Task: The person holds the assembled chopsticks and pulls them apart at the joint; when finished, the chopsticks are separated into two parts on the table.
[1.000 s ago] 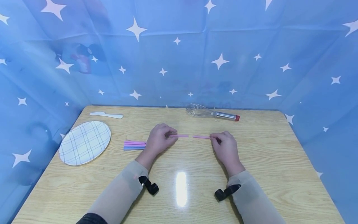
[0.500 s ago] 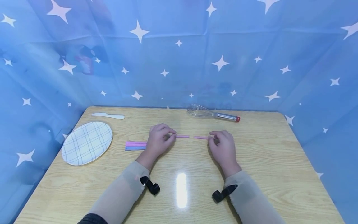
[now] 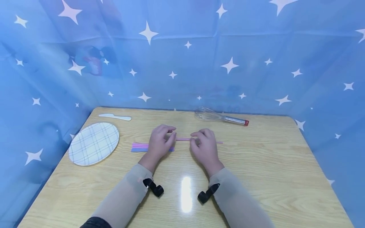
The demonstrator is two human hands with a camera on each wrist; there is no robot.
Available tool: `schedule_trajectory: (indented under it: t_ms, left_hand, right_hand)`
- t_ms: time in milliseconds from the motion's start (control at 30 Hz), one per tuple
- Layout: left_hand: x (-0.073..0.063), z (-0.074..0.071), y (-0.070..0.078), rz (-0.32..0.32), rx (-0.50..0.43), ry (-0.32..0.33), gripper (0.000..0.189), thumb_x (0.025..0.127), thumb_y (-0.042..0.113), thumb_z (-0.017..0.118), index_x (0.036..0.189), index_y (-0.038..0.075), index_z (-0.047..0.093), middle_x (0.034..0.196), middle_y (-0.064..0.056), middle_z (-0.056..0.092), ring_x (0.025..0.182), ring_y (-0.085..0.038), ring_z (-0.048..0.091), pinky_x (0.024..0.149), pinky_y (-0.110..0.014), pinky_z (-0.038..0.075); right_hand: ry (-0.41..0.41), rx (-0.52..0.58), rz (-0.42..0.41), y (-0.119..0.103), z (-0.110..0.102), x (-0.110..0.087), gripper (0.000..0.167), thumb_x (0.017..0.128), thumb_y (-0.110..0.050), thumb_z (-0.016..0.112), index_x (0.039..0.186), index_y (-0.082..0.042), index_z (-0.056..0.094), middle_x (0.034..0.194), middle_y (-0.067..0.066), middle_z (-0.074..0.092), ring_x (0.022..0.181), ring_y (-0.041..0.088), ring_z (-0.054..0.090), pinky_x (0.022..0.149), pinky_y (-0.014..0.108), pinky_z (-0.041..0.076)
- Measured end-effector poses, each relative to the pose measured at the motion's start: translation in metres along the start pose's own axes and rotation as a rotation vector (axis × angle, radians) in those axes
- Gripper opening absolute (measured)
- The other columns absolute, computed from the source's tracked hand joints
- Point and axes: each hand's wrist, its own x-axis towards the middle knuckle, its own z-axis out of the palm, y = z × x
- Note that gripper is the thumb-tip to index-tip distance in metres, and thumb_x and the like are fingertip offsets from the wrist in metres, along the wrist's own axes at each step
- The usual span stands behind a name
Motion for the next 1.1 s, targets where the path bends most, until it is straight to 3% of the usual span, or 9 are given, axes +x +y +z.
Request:
schedule_trajectory:
  t_ms: [133, 400, 800, 900, 1100]
  left_hand:
    - [-0.001, -0.005, -0.006, -0.004, 0.007, 0.029, 0.023, 0.102, 0.026, 0.068, 0.116, 0.011, 0.077, 0.105, -0.003, 0.073, 0.1, -0.022, 0.067, 0.101, -0.046, 0.049]
    - [-0.004, -0.018, -0.019, -0.011, 0.051, 0.035, 0.024, 0.104, 0.028, 0.065, 0.117, 0.011, 0.077, 0.105, -0.004, 0.073, 0.101, -0.023, 0.067, 0.102, -0.046, 0.049]
    - [-0.019, -0.048, -0.037, 0.021, 0.06, 0.087, 0.021, 0.103, 0.024, 0.067, 0.112, 0.007, 0.077, 0.106, -0.008, 0.075, 0.101, -0.028, 0.069, 0.101, -0.048, 0.05]
    - [-0.027, -0.061, -0.042, -0.008, 0.06, 0.082, 0.021, 0.103, 0.024, 0.068, 0.113, 0.008, 0.077, 0.109, -0.008, 0.075, 0.104, -0.029, 0.068, 0.102, -0.05, 0.049]
    - [-0.046, -0.083, -0.056, -0.125, 0.03, 0.046, 0.021, 0.101, 0.024, 0.071, 0.116, 0.01, 0.077, 0.119, -0.006, 0.072, 0.114, -0.028, 0.063, 0.103, -0.048, 0.049]
  right_hand:
    - [-0.039, 0.004, -0.006, -0.011, 0.014, 0.003, 0.013, 0.092, -0.011, 0.075, 0.104, -0.007, 0.08, 0.105, 0.011, 0.062, 0.102, 0.034, 0.053, 0.088, 0.048, 0.045]
    - [-0.052, 0.013, -0.122, -0.033, 0.045, 0.007, 0.011, 0.09, -0.011, 0.076, 0.099, -0.006, 0.08, 0.101, 0.01, 0.064, 0.098, 0.033, 0.057, 0.087, 0.046, 0.048]
    - [-0.192, 0.001, -0.167, -0.064, 0.078, 0.005, 0.009, 0.09, -0.016, 0.078, 0.097, -0.009, 0.08, 0.096, 0.001, 0.063, 0.097, 0.025, 0.056, 0.093, 0.045, 0.046]
    - [-0.229, -0.019, -0.183, -0.068, 0.083, 0.004, 0.01, 0.092, -0.018, 0.077, 0.099, -0.011, 0.08, 0.096, -0.001, 0.064, 0.096, 0.023, 0.056, 0.093, 0.044, 0.046]
    - [-0.312, -0.046, -0.15, -0.069, 0.086, 0.001, 0.013, 0.095, -0.021, 0.078, 0.107, -0.016, 0.08, 0.102, -0.006, 0.064, 0.102, 0.018, 0.055, 0.097, 0.039, 0.046]
